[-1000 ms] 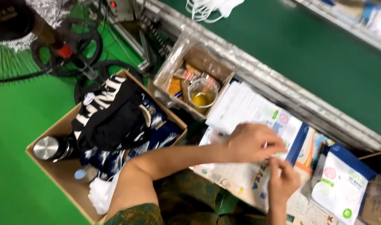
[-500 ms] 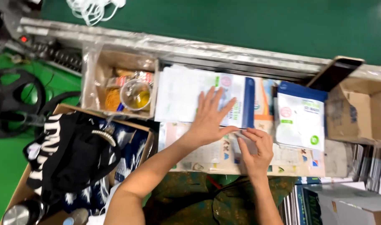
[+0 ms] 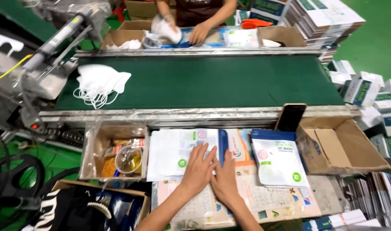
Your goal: Packaging face masks into plastic bags and then into cardboard boxes for shipping.
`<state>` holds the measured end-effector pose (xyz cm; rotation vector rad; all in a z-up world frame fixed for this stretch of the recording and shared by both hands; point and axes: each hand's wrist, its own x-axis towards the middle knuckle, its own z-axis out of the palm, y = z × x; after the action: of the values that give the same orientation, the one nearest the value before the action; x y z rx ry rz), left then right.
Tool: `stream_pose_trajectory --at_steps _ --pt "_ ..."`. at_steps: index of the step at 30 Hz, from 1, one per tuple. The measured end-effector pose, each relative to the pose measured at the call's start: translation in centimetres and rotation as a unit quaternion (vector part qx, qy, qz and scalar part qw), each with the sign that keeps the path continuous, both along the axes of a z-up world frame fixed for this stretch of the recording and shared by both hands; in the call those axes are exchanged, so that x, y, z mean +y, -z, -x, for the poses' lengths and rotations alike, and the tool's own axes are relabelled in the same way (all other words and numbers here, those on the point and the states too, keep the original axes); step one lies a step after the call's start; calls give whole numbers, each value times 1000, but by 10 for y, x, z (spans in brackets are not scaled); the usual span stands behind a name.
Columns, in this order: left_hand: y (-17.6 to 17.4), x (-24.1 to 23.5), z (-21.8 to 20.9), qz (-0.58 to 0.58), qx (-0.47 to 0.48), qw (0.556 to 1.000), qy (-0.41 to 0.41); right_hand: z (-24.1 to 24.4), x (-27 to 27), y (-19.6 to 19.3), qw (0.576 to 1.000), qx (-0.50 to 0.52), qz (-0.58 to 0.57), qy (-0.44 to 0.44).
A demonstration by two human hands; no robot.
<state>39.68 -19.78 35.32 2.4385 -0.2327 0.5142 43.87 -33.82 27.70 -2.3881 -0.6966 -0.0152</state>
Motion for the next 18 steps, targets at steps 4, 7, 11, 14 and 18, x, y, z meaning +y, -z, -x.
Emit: stream_pose_trajectory --at_steps 4,7,11,14,18 --pt "0 -9 -4 30 8 999 12 1 13 3 998 42 -44 20" --pt "2 -20 -12 27 -5 999 25 3 -1 12 995 56 -83 24" --pt "-19 -20 -33 16 -58 998 22 -7 -19 -17 992 66 -108 -15" --pt "-44 -20 -45 62 -42 997 37 -8 -52 -9 989 15 -145 10" --pt "-57 -25 -76 69 -96 993 24 -27 -80 -59 991 -124 -48 1"
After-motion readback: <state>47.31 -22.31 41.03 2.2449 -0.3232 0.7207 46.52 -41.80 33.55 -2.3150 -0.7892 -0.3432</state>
